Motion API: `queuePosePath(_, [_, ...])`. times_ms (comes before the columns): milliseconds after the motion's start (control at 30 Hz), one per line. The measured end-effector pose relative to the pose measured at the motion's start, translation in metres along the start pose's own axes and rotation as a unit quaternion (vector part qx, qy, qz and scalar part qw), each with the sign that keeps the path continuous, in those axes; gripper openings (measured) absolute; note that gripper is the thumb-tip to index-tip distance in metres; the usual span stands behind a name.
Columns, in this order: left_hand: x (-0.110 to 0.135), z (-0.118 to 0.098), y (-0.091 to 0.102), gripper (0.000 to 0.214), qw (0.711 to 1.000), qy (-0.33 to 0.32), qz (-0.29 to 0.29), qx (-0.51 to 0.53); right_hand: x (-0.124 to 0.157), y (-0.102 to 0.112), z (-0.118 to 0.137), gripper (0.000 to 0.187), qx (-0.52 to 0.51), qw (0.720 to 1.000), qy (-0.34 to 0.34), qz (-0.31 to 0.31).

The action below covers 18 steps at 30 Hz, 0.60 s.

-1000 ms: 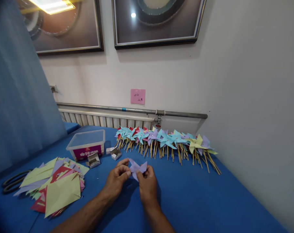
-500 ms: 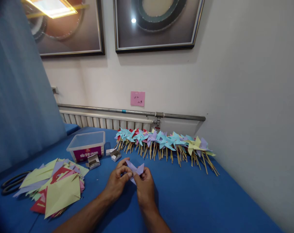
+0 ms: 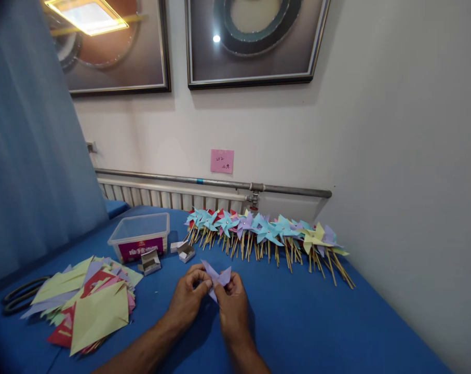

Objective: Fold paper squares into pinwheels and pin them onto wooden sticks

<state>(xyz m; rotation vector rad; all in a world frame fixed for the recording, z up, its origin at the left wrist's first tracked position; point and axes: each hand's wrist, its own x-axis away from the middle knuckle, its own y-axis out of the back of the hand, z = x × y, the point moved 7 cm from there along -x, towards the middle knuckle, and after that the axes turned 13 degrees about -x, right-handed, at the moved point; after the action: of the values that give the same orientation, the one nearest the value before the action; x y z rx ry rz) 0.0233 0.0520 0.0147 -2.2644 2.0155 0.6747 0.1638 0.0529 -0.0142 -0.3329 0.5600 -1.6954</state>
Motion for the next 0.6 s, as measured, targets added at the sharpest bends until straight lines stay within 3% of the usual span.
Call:
queuePosePath(300, [0.0052, -0.0079, -0.0002, 0.011, 0.998, -0.007, -0.029, -0.053, -0.0022, 0.0004, 0.0024, 0.032, 0.013, 1.000, 0.012, 0.020])
queuePosePath(600, [0.0069, -0.0103, -0.0002, 0.013, 0.996, -0.004, -0.020, -0.086, -0.0040, 0.0002, 0.0018, 0.033, 0.014, 1.000, 0.007, 0.021])
